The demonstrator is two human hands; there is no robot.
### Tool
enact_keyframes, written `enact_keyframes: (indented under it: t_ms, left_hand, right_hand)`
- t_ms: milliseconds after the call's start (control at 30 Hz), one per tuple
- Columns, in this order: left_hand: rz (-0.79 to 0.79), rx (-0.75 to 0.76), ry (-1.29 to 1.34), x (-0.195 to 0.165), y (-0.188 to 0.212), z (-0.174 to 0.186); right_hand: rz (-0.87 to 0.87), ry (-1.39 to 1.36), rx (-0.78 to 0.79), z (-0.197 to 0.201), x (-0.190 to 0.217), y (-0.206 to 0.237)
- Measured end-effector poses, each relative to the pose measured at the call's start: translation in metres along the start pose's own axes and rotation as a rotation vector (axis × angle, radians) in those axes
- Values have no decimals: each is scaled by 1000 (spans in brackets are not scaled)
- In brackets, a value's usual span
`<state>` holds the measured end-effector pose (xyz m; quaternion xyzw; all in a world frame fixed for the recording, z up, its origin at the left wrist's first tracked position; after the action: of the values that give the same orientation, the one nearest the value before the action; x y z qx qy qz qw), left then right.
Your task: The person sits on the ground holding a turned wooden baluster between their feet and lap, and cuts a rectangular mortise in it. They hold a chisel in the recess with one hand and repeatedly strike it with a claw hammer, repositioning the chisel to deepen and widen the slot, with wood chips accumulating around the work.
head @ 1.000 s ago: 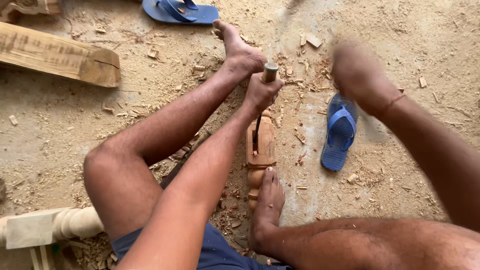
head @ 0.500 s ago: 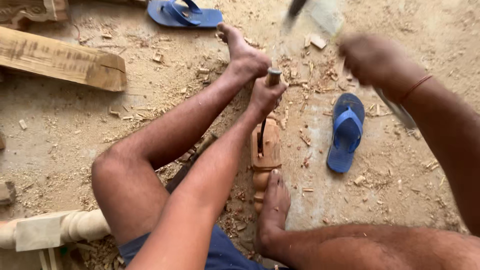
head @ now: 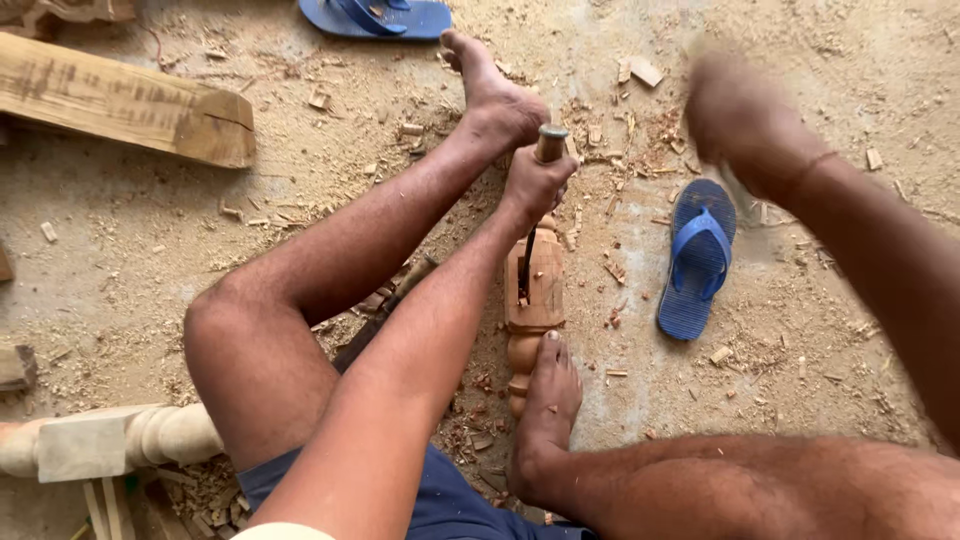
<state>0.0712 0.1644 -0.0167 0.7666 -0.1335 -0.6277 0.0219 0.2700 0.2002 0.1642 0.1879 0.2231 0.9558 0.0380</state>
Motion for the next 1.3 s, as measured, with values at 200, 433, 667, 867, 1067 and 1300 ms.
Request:
enact_keyframes:
  t_ms: [200,433,667,867,1067,1300]
  left_hand:
    - [53,-31,17,6,4,1]
    - [23,-43,33,16,0,3]
    - [-270,-277,-379,22,47,-15]
    - [-260,-576,-445,22,53,-18]
    - [-118,-58,-123,-5,39,-1]
    - [-211,-159,308,-75,63,22]
  right_hand:
    - [8,-411,148,14,17,17]
    - [-43,-49,448,-34,-9,-2]
    - [506,-628,-104,-125,-50,31]
    - [370,-921,-415,-239,-106,14]
    - [375,-984,-336,-272,-134,8]
    - [352,-1203,-345,-263,-137,7]
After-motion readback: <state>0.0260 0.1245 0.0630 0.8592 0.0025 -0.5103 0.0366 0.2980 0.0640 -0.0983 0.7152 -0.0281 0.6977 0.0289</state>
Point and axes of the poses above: each hand's wrist, its own y-axis away from the middle knuckle, its own z-axis out of the back of the hand, x = y × z, the point moved 1 cm from there along -y, towards the middle knuckle, and after that the axes turned 3 degrees about x, right-handed, at the moved point
